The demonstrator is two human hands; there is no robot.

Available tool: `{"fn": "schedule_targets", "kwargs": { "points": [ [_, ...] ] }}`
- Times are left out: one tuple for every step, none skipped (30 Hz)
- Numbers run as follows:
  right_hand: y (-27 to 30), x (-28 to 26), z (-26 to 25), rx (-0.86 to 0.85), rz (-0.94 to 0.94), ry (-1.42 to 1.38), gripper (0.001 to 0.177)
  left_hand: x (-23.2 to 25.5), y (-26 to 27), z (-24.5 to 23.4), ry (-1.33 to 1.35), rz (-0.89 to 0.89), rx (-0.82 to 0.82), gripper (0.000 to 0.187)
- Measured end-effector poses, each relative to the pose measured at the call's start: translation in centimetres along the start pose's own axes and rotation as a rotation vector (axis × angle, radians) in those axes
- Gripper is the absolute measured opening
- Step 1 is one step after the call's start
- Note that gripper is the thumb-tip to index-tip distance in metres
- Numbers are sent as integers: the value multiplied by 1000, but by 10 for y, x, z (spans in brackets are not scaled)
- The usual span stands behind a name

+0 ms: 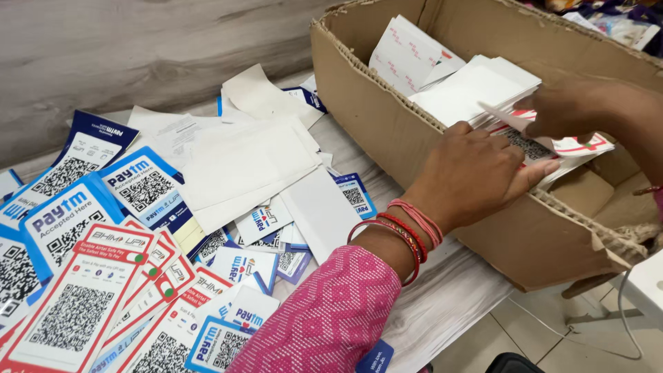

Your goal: The person sorts through a large pile of payment cards with QR codes on a table, separating them into stacks and placing them into a cardboard box. The person handles the cards by hand, organizing them into neat piles before transferring them to the box.

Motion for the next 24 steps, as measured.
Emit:
{"fn": "schedule_targets", "kwargs": {
  "points": [
    [-2,-8,5,-175,-8,-87,66,1,3,-2,12,20,92,59],
    [-3,-14,10,-222,-35,-106,69,0,5,-1,3,1,41,58],
    [-5,-22,17,-270,-62,-126,72,0,7,0,-7,-17,-9,58],
    [-9,-23,23,-312,-84,-144,75,0,7,0,-16,-31,-55,57],
    [-16,-19,28,-291,-98,-145,74,1,8,-3,7,-10,-8,53],
    [-24,-16,35,-271,-115,-147,74,2,11,-6,30,10,37,50],
    [-32,-11,43,-252,-132,-149,75,4,15,-10,53,30,82,48],
    [-41,-8,48,-213,-173,-130,74,4,19,-14,13,42,69,48],
    [-49,-5,52,-174,-213,-110,74,5,24,-18,-27,54,55,49],
    [-55,-1,53,-133,-258,-89,74,7,31,-22,-71,61,42,53],
    [-60,5,51,-58,-264,-33,71,10,39,-28,-90,80,66,57],
    [-64,7,47,17,-278,26,68,13,51,-35,-112,90,88,62],
    [-65,6,41,92,-294,83,66,16,65,-42,-135,101,110,68],
    [-65,4,32,142,-282,51,68,17,81,-47,-140,84,26,69],
    [-60,1,21,191,-270,19,69,19,101,-53,-144,65,-58,69],
    [-50,-6,9,237,-259,-14,71,22,124,-59,-144,42,-142,69],
    [-38,-19,-5,299,-299,-6,72,24,149,-68,-130,37,-197,68],
    [-25,-33,-21,363,-339,-2,73,25,173,-76,-117,33,-253,66],
    [-7,-46,-38,427,-380,2,74,27,197,-83,-110,-15,-339,68],
    [15,-62,-54,482,-437,-6,74,28,220,-89,-102,-61,-425,70],
    [39,-83,-68,538,-494,-15,73,29,244,-97,-76,-86,-459,71],
    [66,-104,-81,590,-551,-23,73,32,267,-105,-46,-112,-491,72],
    [93,-122,-93,555,-568,-30,72,34,286,-109,-15,-138,-523,74],
    [117,-144,-103,522,-585,-40,71,34,300,-113,-6,-161,-499,74]
  ]
}}
Point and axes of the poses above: each hand's wrist, its own y-axis away from the middle knuckle, its own z-axis out of the palm, x = y × z, the point moved 3 cm from there along -y, towards the middle knuckle, and after that the axes turned 8 degrees about y, right-handed, at the moved point
